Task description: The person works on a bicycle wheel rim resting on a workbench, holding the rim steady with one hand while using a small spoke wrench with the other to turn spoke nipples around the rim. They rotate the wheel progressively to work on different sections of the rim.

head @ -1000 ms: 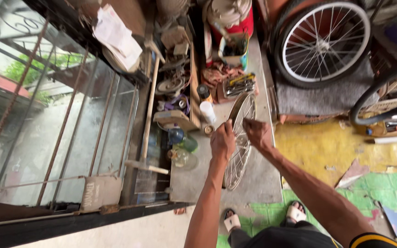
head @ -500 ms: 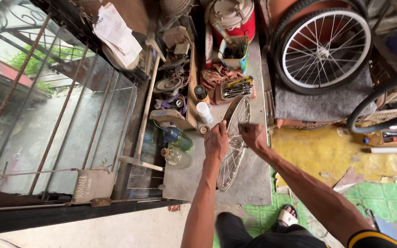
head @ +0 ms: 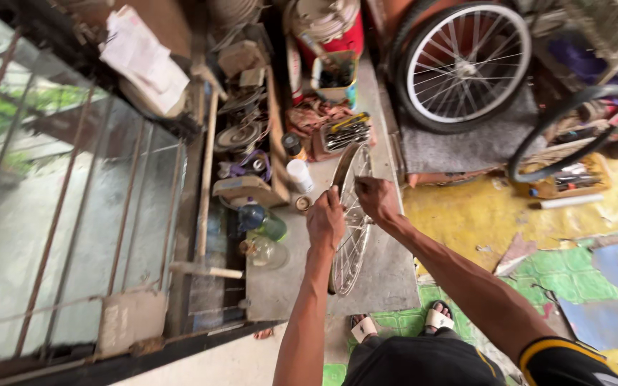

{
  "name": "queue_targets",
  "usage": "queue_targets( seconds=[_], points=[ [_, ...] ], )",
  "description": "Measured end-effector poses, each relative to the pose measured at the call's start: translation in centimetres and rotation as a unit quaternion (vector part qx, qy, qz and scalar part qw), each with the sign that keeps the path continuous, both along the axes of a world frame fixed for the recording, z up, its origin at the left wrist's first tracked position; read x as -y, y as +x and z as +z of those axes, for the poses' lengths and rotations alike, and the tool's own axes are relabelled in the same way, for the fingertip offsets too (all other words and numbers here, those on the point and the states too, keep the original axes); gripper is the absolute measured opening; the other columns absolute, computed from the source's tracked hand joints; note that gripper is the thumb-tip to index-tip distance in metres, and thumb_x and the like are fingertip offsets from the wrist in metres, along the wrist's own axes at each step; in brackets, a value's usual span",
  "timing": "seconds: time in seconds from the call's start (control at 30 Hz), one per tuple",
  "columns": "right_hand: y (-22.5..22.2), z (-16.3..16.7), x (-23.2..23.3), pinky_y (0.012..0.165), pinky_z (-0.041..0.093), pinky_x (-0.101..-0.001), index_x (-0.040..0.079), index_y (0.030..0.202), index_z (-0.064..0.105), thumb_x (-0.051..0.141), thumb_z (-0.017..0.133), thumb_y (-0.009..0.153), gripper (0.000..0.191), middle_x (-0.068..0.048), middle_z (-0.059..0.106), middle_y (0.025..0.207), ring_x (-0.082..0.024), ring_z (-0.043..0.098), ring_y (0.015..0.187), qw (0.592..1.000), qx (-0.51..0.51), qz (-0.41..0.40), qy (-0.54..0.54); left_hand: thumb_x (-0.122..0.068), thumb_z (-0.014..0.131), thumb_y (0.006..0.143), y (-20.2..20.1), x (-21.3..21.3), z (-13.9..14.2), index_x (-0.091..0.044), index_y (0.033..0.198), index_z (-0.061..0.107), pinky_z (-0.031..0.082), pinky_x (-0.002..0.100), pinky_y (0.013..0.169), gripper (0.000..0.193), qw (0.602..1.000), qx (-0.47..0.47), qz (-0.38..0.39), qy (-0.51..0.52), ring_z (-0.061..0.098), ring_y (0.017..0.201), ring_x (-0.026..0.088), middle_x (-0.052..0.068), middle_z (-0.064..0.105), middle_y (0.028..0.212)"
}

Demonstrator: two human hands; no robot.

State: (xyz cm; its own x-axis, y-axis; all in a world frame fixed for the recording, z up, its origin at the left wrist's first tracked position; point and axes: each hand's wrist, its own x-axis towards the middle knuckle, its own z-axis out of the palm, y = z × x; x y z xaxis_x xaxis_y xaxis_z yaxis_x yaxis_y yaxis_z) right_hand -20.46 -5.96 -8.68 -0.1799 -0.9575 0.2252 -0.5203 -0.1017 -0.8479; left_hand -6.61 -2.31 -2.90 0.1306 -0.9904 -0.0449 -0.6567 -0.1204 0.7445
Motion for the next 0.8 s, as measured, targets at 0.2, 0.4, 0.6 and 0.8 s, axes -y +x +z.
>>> queue_targets(
  seconds=[0.2,0.4,0.6,0.8],
  points=[
    [0.2,-1.4,-0.3,0.051,0.050,-0.0385,0.006,0.098,0.078,0.019,0.066,0.092,0.019,-0.021,0.070,0.076,-0.024,0.066,0.053,0.999,0.026,-0.001,-0.022,-0.042,0.039,0.108,-0.1,0.3,0.3,-0.004,0.088,0.068,0.050,0.051,0.077,0.052,1.000,0.013,-0.019,0.009,0.069,0.079,0.042,0.019,0.072,0.076],
    [-0.5,-2.6,-0.6,0.050,0.044,-0.0385,0.002,0.080,0.073,0.016,0.067,0.097,0.023,-0.021,0.064,0.067,-0.020,0.055,0.047,0.999,-0.027,0.015,-0.044,-0.040,0.038,0.107,0.0,0.7,-0.6,-0.004,0.094,0.070,0.049,0.055,0.077,0.050,0.993,0.060,-0.062,-0.075,0.066,0.086,0.047,0.022,0.071,0.089],
    [-0.3,-1.5,-1.2,0.047,0.048,-0.0340,0.005,0.101,0.079,0.014,0.069,0.092,0.016,-0.016,0.071,0.069,-0.014,0.061,0.050,0.998,0.056,-0.015,-0.024,-0.046,0.038,0.107,-0.5,0.5,0.4,-0.006,0.092,0.070,0.050,0.052,0.085,0.053,0.998,0.026,-0.010,0.054,0.069,0.089,0.044,0.019,0.074,0.084],
    [-0.1,-0.9,-1.1,0.051,0.050,-0.0359,0.003,0.101,0.078,0.015,0.071,0.094,0.016,-0.021,0.066,0.065,-0.019,0.059,0.050,0.999,0.044,-0.007,-0.007,-0.044,0.039,0.105,0.0,0.6,-0.6,-0.006,0.092,0.071,0.050,0.053,0.083,0.052,0.999,0.027,-0.036,-0.014,0.068,0.090,0.046,0.020,0.074,0.087]
  ],
)
